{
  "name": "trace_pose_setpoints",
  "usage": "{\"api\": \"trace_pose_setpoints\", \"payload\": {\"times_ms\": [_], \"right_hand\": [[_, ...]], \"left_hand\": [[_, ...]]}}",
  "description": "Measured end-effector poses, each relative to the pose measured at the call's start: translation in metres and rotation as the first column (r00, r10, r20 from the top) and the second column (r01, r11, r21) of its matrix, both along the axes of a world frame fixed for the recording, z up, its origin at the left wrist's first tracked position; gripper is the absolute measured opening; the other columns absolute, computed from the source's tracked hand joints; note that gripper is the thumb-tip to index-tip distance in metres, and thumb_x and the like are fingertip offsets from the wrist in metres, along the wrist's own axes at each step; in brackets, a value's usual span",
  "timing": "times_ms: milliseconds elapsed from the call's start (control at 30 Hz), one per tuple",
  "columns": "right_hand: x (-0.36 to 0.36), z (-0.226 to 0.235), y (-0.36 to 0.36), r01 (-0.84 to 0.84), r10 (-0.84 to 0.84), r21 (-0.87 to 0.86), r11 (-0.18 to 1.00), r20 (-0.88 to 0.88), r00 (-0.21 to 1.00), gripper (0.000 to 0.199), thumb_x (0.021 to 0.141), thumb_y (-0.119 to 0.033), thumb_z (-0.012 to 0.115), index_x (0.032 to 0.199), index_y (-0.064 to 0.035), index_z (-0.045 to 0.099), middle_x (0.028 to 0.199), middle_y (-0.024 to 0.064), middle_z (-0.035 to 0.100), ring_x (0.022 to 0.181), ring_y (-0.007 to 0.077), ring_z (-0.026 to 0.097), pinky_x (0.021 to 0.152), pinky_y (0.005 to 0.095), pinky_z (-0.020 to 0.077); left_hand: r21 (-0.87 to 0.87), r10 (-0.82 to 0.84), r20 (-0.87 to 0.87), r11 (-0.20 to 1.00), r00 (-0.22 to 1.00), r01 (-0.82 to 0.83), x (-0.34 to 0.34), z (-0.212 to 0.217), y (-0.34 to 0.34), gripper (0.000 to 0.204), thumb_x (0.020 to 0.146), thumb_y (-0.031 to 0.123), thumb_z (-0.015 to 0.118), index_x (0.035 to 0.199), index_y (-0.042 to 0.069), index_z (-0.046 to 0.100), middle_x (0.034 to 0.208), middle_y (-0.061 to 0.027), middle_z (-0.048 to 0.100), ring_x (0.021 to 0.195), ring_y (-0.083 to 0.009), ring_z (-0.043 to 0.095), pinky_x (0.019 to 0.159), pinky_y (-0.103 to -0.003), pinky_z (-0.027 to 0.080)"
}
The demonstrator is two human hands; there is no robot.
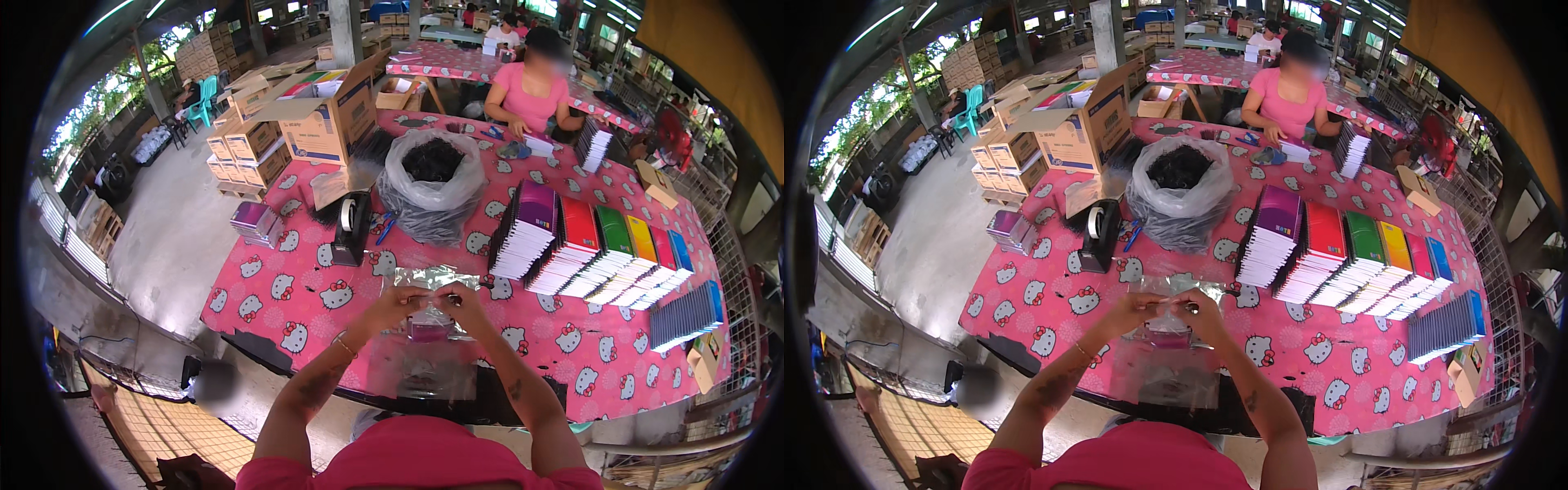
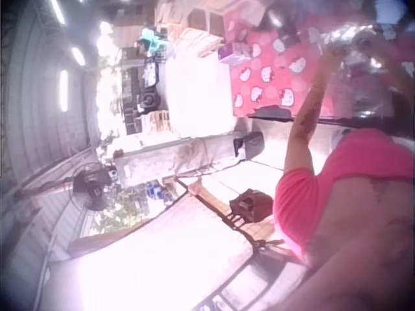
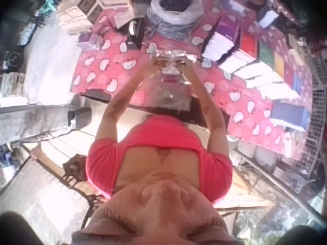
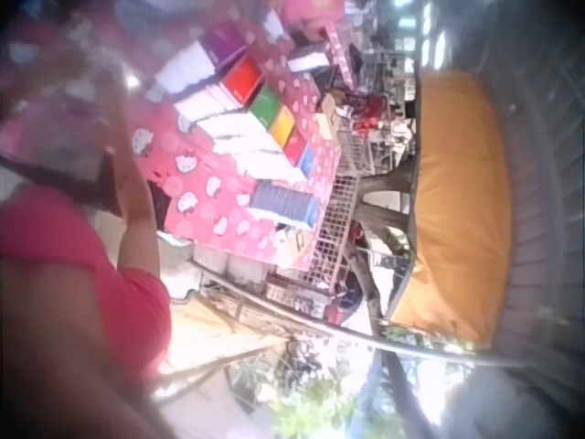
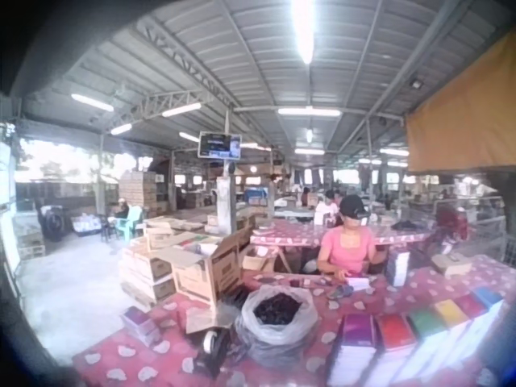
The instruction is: The person places stacks of colorful notebooks into plastic sleeves by hand, using a tape dispenser to seal the bags.
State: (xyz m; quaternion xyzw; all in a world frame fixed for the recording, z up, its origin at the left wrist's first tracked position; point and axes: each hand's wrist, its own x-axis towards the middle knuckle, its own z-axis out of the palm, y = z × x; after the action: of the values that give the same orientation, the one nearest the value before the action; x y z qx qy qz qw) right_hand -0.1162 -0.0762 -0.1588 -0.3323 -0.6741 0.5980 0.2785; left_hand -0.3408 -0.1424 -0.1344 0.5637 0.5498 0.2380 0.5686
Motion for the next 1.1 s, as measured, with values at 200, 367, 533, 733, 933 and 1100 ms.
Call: {"api": "trace_pose_setpoints", "payload": {"times_ms": [200,367,533,733,933,1100], "right_hand": [[0.017,0.034,-0.034,-0.109,0.129,0.353,0.929,-0.033,0.991,0.047,0.081,-0.009,0.075,0.126,-0.0082,0.061,0.144,0.0162,0.047,0.137,0.0276,0.043,0.107,0.0390,0.0402],[0.023,0.014,-0.053,-0.036,-0.026,0.614,0.788,0.091,0.996,0.039,0.085,-0.010,0.073,0.123,-0.0069,0.063,0.127,0.0169,0.062,0.126,0.0337,0.055,0.101,0.0422,0.0467],[0.013,0.021,-0.066,0.094,-0.100,0.435,0.895,-0.009,0.995,0.035,0.085,-0.007,0.071,0.119,-0.0049,0.062,0.124,0.0188,0.062,0.119,0.0337,0.059,0.095,0.0394,0.0504],[0.006,0.036,-0.061,0.161,-0.243,0.519,0.839,0.094,0.966,0.041,0.083,-0.012,0.075,0.120,-0.0043,0.058,0.114,0.0151,0.064,0.108,0.0274,0.064,0.089,0.0362,0.0517],[0.010,0.003,-0.042,0.178,-0.171,0.156,0.972,-0.054,0.984,0.039,0.084,-0.014,0.077,0.117,-0.0028,0.058,0.109,0.0062,0.064,0.101,0.0158,0.061,0.088,0.0314,0.0500],[0.006,0.010,-0.047,0.269,-0.268,0.175,0.947,-0.028,0.963,0.032,0.084,-0.011,0.074,0.113,-0.0032,0.062,0.107,0.0075,0.066,0.100,0.0172,0.063,0.088,0.0316,0.0502]], "left_hand": [[0.807,0.193,-0.428,0.521,0.883,0.278,0.006,0.015,-0.046,0.046,0.087,0.016,0.072,0.131,0.008,0.062,0.136,-0.0101,0.057,0.119,-0.0229,0.057,0.089,-0.039,0.051],[0.849,0.283,-0.421,0.458,0.862,0.265,0.027,0.017,-0.060,0.038,0.079,0.012,0.074,0.116,0.007,0.070,0.127,-0.0121,0.061,0.109,-0.0312,0.059,0.083,-0.045,0.050],[0.788,0.219,-0.325,0.601,0.920,0.135,0.021,0.028,-0.045,0.026,0.080,0.011,0.072,0.106,0.009,0.071,0.092,-0.0101,0.068,0.087,-0.0315,0.064,0.073,-0.043,0.052],[0.735,0.326,-0.487,0.654,0.811,0.178,0.035,0.035,-0.026,0.010,0.085,0.016,0.067,0.090,0.007,0.067,0.073,-0.0108,0.067,0.072,-0.0306,0.065,0.068,-0.043,0.053],[0.799,0.455,-0.491,0.575,0.743,0.177,0.052,0.020,-0.027,0.014,0.083,0.010,0.064,0.095,0.004,0.064,0.089,-0.0142,0.065,0.087,-0.0335,0.062,0.075,-0.046,0.050],[0.962,0.960,-0.117,0.172,0.253,-0.210,-0.088,-0.018,0.030,0.023,0.084,0.012,0.068,0.104,0.001,0.064,0.088,-0.0161,0.063,0.083,-0.0364,0.060,0.074,-0.046,0.048]]}}
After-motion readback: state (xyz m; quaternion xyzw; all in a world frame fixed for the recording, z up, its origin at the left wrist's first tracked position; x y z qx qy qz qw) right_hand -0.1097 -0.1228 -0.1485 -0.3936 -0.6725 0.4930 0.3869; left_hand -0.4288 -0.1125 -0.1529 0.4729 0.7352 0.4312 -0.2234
